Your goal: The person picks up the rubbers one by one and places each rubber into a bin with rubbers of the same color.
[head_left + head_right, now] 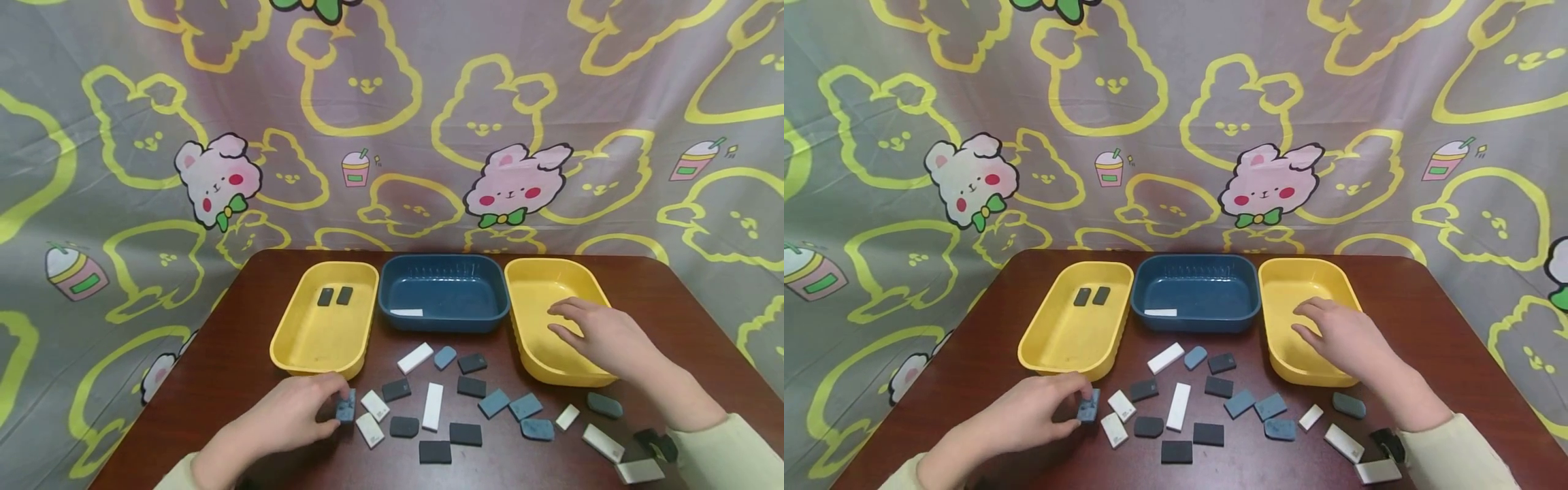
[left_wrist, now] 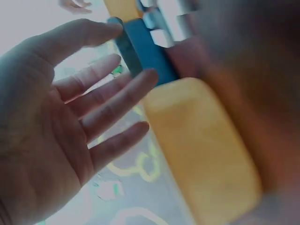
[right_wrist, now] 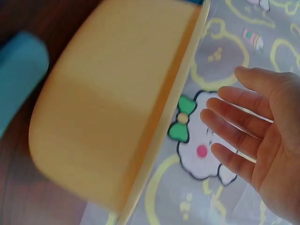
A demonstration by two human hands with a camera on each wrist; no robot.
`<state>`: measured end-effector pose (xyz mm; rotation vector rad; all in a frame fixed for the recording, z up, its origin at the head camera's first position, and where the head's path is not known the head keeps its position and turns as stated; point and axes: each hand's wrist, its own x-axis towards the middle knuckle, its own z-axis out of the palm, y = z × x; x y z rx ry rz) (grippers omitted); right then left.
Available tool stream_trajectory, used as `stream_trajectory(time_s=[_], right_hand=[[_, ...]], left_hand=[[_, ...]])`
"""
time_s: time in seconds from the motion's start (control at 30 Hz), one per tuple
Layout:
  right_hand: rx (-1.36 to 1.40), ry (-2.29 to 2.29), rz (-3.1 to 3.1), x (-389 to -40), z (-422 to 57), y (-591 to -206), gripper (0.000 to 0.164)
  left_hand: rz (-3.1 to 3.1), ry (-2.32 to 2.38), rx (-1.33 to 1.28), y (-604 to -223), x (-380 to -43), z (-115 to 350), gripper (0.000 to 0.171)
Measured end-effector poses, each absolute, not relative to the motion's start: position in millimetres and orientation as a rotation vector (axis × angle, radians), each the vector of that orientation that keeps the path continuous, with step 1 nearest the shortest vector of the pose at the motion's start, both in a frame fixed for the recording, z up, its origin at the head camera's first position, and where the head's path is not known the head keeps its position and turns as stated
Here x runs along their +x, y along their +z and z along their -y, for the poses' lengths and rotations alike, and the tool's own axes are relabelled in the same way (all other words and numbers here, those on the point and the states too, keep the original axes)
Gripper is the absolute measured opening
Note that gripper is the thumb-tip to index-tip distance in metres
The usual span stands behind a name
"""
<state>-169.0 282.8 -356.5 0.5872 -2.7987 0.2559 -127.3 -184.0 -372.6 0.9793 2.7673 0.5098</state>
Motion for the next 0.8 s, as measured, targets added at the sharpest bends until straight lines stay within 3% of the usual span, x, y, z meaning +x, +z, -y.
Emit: stream_trajectory(time_s=[0.27, 0.8], right_hand=[[0.435, 0.236, 2.866, -176, -312, -360, 0.035], [0.080, 0.248, 3.049, -182, -358, -383, 0.064]], left_hand=[[-2.688, 0.472, 1.274, -339, -155, 140, 0.027], [-2.679, 0.129, 1.642, -312, -224, 57, 0.031]])
